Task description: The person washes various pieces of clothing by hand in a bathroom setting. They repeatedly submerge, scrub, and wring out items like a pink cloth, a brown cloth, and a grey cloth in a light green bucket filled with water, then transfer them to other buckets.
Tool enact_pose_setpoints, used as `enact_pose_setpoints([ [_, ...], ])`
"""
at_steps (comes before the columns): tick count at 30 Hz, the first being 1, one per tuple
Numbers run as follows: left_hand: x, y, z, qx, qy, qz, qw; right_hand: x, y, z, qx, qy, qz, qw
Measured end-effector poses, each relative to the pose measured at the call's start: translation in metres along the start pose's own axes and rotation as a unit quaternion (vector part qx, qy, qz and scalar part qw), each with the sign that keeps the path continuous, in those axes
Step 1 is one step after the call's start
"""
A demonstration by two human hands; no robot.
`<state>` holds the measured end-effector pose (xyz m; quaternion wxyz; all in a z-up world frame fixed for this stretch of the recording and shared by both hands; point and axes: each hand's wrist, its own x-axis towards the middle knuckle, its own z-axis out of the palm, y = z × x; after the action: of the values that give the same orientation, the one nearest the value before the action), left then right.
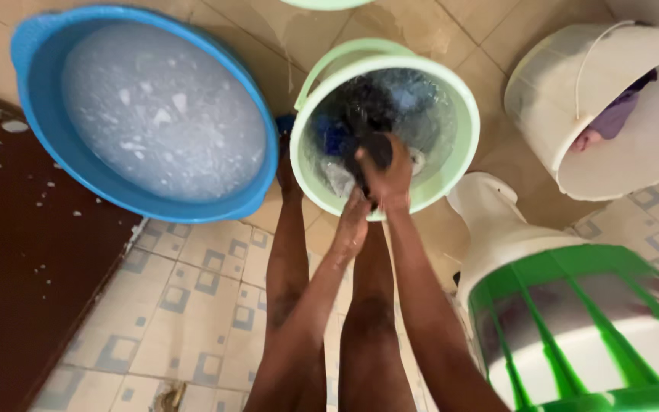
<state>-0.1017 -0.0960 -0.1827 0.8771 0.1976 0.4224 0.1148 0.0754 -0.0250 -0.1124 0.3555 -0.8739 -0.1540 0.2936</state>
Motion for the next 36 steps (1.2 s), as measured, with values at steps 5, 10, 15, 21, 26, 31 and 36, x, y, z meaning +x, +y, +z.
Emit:
enact_pose_setpoints([
  [5, 0.055, 0.032, -0.035, -0.148, -0.004, -0.167, 0.975, -0.045, -0.006, 0.008, -0.03, -0.01, 0.032, 0.999],
  [10, 0.088, 0.064, -0.026, -0.146, -0.008, -0.253, 0.956, -0.133, -0.058, -0.01, -0.047, -0.042, -0.061, 0.996],
  [15, 0.076, 0.055, 0.022, -0.103, 0.18, -0.144, 0.968, -0.011, 0.041, 0.007, -0.102, 0.12, 0.06, 0.986],
  [21, 0.081, 0.04, 0.015, 0.047, 0.266, -0.068, 0.961, -0.004, 0.067, -0.004, -0.014, 0.128, 0.09, 0.988],
  [26, 0.066, 0.016, 0.016, -0.031, 0.02, -0.006, 0.999, -0.023, 0.098, 0.045, 0.101, 0.1, 0.09, 0.986],
  [31, 0.063, 0.026, -0.019, 0.165, 0.149, -0.145, 0.964, 0.024, 0.166, 0.105, -0.255, -0.007, -0.083, 0.963],
  [36, 0.09, 0.03, -0.034, 0.093, 0.153, -0.271, 0.946, 0.075, 0.131, 0.073, -0.192, -0.036, -0.005, 0.981],
])
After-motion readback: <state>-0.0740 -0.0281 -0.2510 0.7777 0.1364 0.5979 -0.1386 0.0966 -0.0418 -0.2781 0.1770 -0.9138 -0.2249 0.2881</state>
